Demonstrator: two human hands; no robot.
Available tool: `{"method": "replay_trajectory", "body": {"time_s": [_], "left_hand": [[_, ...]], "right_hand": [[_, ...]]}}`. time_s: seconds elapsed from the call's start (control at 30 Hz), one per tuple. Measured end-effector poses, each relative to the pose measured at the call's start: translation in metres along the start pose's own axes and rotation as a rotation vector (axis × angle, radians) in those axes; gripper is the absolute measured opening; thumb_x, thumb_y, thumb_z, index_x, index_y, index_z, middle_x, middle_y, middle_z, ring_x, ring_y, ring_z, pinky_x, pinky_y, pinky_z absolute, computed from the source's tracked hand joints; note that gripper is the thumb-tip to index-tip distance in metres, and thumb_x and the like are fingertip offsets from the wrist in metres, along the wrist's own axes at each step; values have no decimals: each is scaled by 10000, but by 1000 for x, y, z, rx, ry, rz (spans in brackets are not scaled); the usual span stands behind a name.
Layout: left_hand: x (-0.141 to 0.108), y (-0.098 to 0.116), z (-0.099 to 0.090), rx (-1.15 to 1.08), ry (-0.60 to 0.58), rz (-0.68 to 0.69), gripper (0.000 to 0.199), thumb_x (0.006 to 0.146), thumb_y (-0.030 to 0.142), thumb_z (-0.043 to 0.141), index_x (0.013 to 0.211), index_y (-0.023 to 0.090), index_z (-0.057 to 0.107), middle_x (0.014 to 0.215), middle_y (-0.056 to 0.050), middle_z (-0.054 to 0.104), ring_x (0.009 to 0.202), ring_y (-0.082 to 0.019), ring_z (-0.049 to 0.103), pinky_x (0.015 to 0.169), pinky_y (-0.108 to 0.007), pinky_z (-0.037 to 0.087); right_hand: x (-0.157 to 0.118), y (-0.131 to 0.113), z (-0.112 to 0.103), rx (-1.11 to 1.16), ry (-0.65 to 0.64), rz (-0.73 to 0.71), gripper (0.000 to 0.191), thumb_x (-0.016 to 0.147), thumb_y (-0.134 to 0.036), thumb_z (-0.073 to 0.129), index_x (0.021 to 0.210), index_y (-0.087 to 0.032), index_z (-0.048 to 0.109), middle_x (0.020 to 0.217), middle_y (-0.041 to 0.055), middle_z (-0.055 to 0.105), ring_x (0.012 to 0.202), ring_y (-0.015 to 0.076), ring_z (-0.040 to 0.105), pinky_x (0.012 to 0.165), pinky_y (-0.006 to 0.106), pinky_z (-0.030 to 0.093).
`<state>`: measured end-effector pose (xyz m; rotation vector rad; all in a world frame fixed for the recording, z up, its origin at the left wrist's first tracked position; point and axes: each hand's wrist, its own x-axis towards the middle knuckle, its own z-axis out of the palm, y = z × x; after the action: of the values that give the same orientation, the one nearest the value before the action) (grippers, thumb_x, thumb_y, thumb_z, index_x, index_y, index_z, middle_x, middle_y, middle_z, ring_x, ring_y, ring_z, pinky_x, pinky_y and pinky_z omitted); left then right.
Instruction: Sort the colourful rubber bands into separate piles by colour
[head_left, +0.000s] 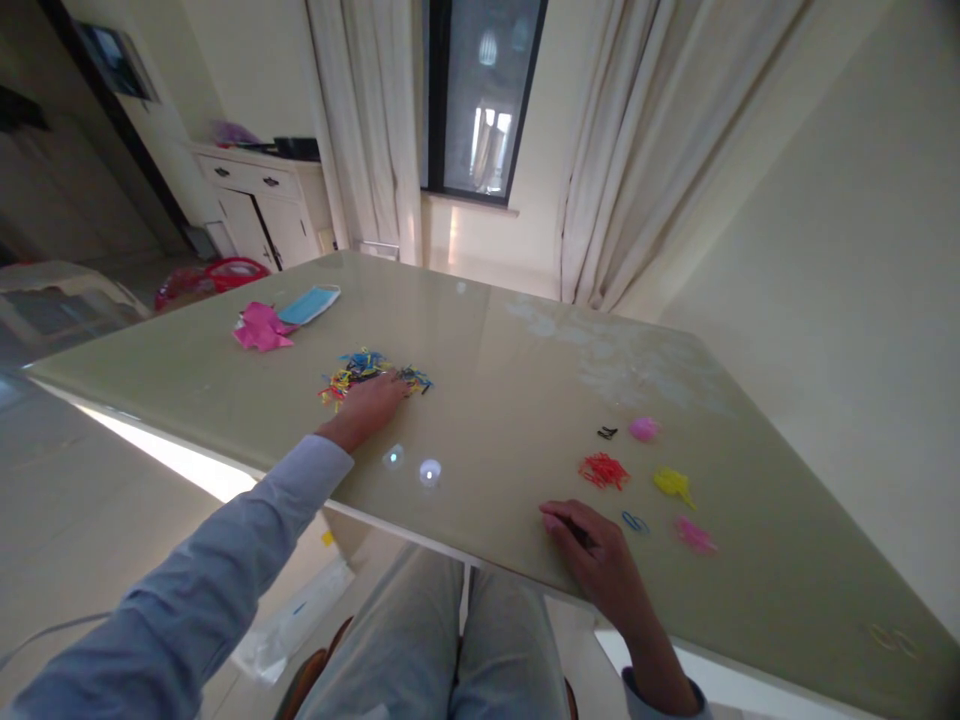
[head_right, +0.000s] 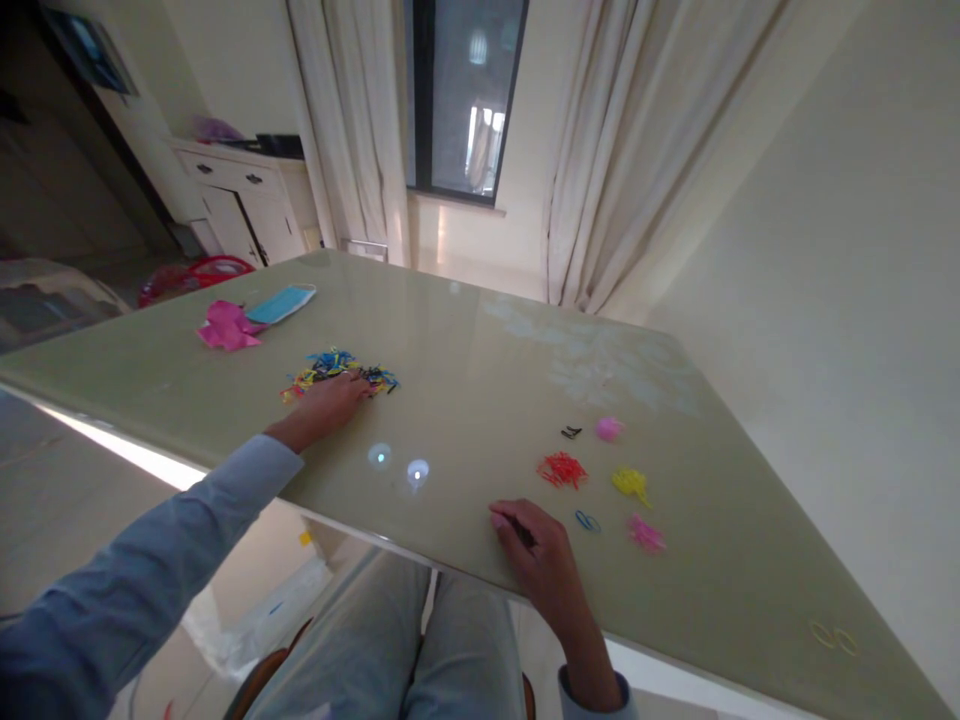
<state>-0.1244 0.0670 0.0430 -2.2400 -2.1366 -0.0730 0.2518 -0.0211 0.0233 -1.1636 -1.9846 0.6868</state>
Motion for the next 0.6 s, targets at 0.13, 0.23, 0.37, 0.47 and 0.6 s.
{"method": "replay_trajectory", "body": {"time_s": [0.13, 0.23, 0.37, 0.47, 0.6], "left_hand": [[2, -2, 4, 84, 35, 50, 361, 946, 151, 335, 1121, 133, 650, 1168, -184, 631, 1038, -278, 650, 788, -363, 541], [1, -1, 4, 96, 40, 51, 364, 954, 164, 332, 1132, 136, 648, 1201, -184, 618, 1039, -274, 651, 776, -357, 544], [-2, 0, -1, 117, 11, 63, 409, 950, 146, 311, 1195, 170, 637, 1258, -169, 589, 1027, -270, 656, 740, -348, 549], [-2, -1, -4, 148, -13, 90, 440, 953, 142, 293, 1250, 184, 615, 1206, -164, 607, 1003, -273, 660, 715, -346, 549], [2, -2, -6, 182, -34, 97, 411, 961, 164, 297, 1194, 158, 635, 1129, -170, 631, 963, -279, 665, 710, -360, 548]], "right_hand": [[0, 0, 0, 4, 6, -2, 219, 921, -329, 559, 910, -198, 735, 815, 54, 734, 717, 171, 670, 654, 246, 518], [-1, 0, 0, 11, -6, 16, 213, 924, -322, 558, 922, -200, 732, 828, 51, 734, 733, 168, 670, 664, 244, 512], [-3, -1, 0, 11, -8, 23, 214, 928, -317, 552, 920, -198, 731, 827, 50, 730, 722, 164, 662, 646, 240, 500], [-2, -2, 0, 6, -7, 18, 218, 926, -316, 550, 912, -194, 731, 809, 49, 725, 700, 161, 652, 627, 238, 494], [-2, -4, 0, -1, -7, 22, 226, 930, -319, 545, 917, -193, 731, 815, 50, 726, 711, 160, 653, 641, 239, 500]]}}
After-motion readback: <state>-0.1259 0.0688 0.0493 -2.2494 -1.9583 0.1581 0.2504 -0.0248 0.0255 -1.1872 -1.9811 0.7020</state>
